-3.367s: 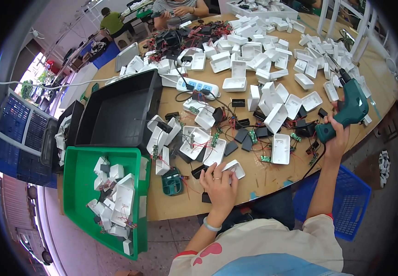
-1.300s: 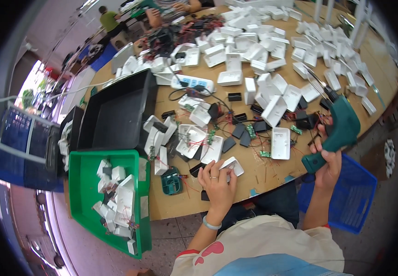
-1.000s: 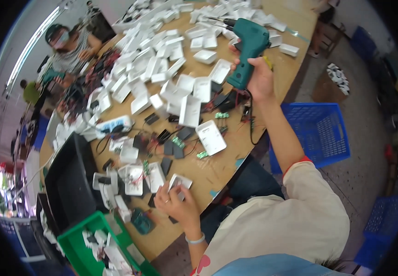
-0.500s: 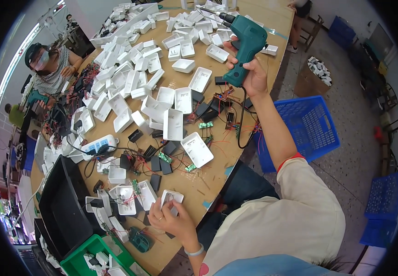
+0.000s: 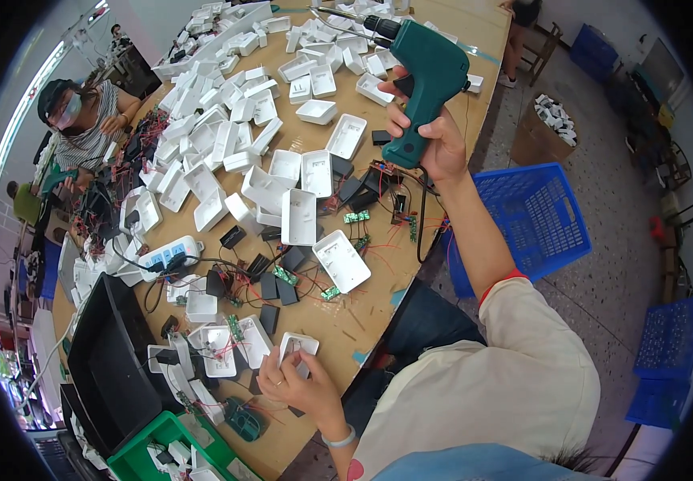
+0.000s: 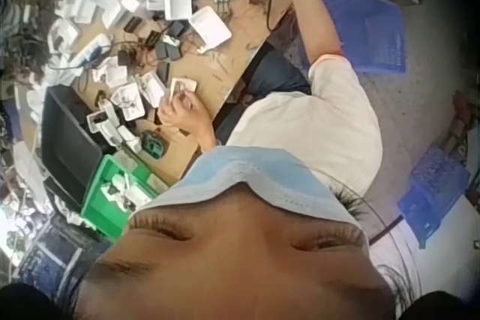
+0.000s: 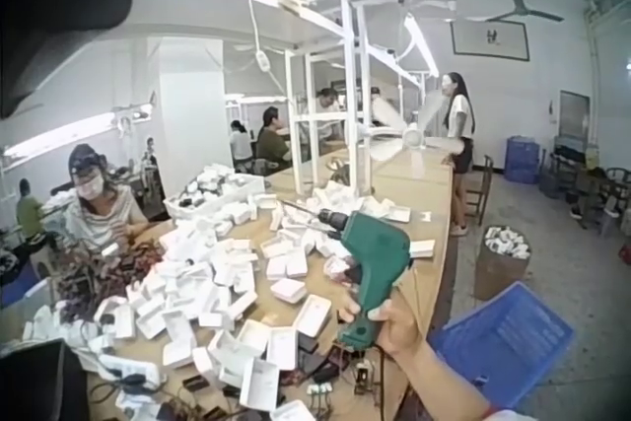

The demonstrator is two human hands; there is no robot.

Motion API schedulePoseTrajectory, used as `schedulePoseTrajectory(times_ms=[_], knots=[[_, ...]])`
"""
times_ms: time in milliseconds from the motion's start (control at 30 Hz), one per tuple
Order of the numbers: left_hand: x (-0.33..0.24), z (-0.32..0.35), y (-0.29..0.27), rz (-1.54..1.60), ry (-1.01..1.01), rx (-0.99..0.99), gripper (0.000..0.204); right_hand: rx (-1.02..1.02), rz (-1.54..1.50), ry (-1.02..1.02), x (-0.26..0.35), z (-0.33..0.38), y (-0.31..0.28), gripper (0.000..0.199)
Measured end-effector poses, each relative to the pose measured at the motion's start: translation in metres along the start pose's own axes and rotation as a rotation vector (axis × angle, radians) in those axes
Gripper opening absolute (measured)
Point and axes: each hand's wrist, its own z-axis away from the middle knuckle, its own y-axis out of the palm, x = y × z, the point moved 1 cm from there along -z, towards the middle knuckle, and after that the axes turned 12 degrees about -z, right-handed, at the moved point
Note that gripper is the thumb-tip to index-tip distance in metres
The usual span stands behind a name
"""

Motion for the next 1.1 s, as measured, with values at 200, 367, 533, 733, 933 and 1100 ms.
schedulePoseTrajectory(times_ms=[200,367,533,733,933,1100], knots=[[0.001,-0.003,-0.006,-0.029,-0.024,-0.019,0.010,0.037,-0.082,-0.001,-0.007,-0.008,0.006,0.086],[0.004,-0.002,-0.003,0.004,-0.072,-0.003,0.011,-0.281,0.109,0.017,-0.020,-0.004,-0.038,0.045],[0.000,0.001,-0.005,0.037,-0.081,0.005,0.011,-0.271,0.282,-0.139,-0.003,-0.054,-0.041,0.045],[0.003,0.004,-0.006,0.024,-0.110,-0.014,0.012,-0.086,0.225,-0.056,-0.031,-0.117,0.016,0.052],[0.001,0.001,-0.004,0.028,-0.113,-0.024,0.012,-0.081,0.211,-0.042,-0.058,-0.107,0.018,0.053],[0.001,0.000,-0.004,0.037,-0.106,-0.030,0.012,-0.073,0.256,-0.020,-0.054,-0.084,0.021,0.055]])
